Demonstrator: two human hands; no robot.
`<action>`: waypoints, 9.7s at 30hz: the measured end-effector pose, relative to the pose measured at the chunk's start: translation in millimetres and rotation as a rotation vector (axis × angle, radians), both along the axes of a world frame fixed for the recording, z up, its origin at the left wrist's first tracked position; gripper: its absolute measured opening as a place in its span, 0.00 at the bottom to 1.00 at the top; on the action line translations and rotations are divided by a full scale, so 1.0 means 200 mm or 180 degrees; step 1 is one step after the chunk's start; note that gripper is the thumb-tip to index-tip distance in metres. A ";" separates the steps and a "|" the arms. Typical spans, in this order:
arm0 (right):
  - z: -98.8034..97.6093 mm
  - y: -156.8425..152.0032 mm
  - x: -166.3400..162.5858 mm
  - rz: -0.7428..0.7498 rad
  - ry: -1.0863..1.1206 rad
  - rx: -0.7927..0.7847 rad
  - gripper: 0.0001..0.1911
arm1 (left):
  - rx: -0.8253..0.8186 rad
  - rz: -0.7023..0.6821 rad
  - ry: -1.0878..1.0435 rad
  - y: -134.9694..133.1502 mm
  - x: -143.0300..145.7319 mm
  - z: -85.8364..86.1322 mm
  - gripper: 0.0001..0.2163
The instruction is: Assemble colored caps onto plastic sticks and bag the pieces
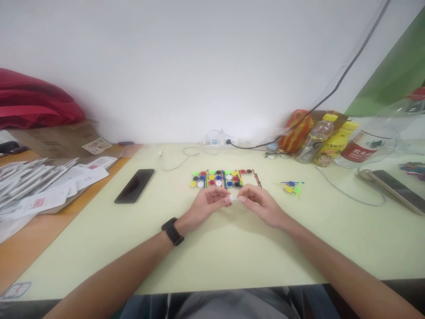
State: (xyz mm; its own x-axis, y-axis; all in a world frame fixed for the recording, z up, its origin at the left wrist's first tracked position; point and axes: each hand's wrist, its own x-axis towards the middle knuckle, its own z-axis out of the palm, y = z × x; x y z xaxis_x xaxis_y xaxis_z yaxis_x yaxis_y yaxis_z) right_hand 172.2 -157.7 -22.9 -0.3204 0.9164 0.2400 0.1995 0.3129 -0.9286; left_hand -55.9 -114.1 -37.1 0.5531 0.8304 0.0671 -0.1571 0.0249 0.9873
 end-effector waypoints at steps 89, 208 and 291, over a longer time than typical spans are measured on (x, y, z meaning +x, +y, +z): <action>0.05 0.12 0.55 -0.1578 -0.4177 -0.0445 0.08 | 0.0085 -0.0415 0.0746 -0.01 0.02 0.01 0.17; -0.20 0.33 0.37 -0.1708 -0.1992 0.1204 0.16 | 0.0105 -0.0578 0.0796 -0.01 0.02 0.00 0.16; 0.00 0.01 0.01 -0.0153 -0.0488 0.0706 0.05 | 0.1325 0.0311 0.0708 -0.04 0.02 -0.04 0.10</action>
